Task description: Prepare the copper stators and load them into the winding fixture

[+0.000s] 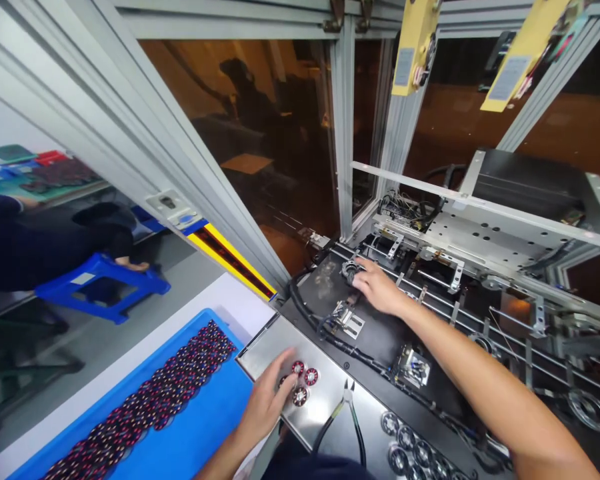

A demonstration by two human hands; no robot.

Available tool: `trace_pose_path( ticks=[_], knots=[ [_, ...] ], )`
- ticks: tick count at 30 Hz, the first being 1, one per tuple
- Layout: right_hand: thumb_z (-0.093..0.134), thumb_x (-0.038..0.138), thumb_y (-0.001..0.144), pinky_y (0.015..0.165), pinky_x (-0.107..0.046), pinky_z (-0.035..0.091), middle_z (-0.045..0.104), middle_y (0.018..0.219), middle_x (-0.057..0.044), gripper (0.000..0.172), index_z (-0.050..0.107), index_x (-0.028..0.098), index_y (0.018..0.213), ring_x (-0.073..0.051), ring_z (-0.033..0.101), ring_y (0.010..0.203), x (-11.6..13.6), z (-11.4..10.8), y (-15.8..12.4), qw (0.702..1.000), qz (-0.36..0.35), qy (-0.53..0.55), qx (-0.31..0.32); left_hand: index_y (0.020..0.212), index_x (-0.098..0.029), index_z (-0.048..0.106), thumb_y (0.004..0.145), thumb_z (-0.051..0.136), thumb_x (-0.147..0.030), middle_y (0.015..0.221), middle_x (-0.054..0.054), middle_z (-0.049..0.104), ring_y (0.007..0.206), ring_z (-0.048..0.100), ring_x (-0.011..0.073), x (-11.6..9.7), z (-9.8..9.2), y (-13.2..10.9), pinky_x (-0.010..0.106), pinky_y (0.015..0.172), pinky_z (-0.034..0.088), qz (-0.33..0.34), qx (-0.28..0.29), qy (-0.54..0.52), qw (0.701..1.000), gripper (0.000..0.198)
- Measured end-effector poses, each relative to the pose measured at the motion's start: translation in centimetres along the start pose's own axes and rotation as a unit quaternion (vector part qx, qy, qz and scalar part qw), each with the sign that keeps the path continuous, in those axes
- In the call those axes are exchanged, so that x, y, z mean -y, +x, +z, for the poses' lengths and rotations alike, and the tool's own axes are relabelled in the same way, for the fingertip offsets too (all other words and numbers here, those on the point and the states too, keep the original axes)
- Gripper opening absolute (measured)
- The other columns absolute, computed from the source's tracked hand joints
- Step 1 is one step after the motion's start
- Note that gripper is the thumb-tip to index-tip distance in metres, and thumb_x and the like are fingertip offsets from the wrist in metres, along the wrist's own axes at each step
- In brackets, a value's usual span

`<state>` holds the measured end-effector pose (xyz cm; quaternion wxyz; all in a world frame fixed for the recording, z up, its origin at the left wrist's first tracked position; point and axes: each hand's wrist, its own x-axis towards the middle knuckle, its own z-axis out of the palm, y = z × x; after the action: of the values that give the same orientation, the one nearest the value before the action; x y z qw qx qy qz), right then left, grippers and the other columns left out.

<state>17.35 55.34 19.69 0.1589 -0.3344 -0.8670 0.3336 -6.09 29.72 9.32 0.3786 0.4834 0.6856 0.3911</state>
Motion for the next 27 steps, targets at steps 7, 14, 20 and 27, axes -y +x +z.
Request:
trace_pose_path(
  ticks=[7,14,20,27],
  knots=[
    [0.062,0.035,0.096,0.108,-0.053,0.044,0.055,0.14,-0.011,0.031,0.063,0.018,0.122,-0.027,0.054,0.127,-8.3,2.8,8.1,0.996,0.024,-0.081,0.013,0.149,-0.02,0.039,0.098,0.045,-0.046,0.148,0.016,0.052,0.135,0.052,0.0283,5.1,2.6,-0.5,0.047,0.116,0.038,-0.065,-0.067,-0.021,0.995,0.058],
    [0.061,0.035,0.097,0.106,-0.052,0.046,0.055,0.14,-0.011,0.031,0.062,0.018,0.124,-0.027,0.055,0.126,-9.0,3.4,8.1,0.988,0.043,-0.134,0.057,0.15,-0.021,0.035,0.097,0.047,-0.049,0.147,0.016,0.052,0.134,0.053,0.0294,4.5,2.5,-0.9,0.048,0.114,0.039,-0.08,-0.039,-0.047,0.995,0.062],
    [0.061,0.035,0.097,0.099,-0.047,0.052,0.06,0.131,-0.011,0.03,0.063,0.017,0.121,-0.024,0.06,0.116,-7.9,3.4,8.9,0.979,0.092,-0.163,0.081,0.148,-0.02,0.038,0.097,0.046,-0.05,0.149,0.016,0.05,0.135,0.052,0.0285,4.0,3.0,-1.0,0.045,0.116,0.038,-0.081,-0.063,-0.05,0.993,0.06],
    [0.061,0.036,0.097,0.092,-0.041,0.056,0.064,0.122,-0.01,0.029,0.063,0.016,0.118,-0.021,0.064,0.106,-7.2,4.8,9.5,0.966,0.175,-0.173,0.081,0.146,-0.02,0.042,0.097,0.047,-0.049,0.148,0.015,0.052,0.137,0.05,0.0293,4.3,2.6,-1.3,0.046,0.116,0.038,-0.078,-0.071,-0.028,0.994,0.058]
  ],
)
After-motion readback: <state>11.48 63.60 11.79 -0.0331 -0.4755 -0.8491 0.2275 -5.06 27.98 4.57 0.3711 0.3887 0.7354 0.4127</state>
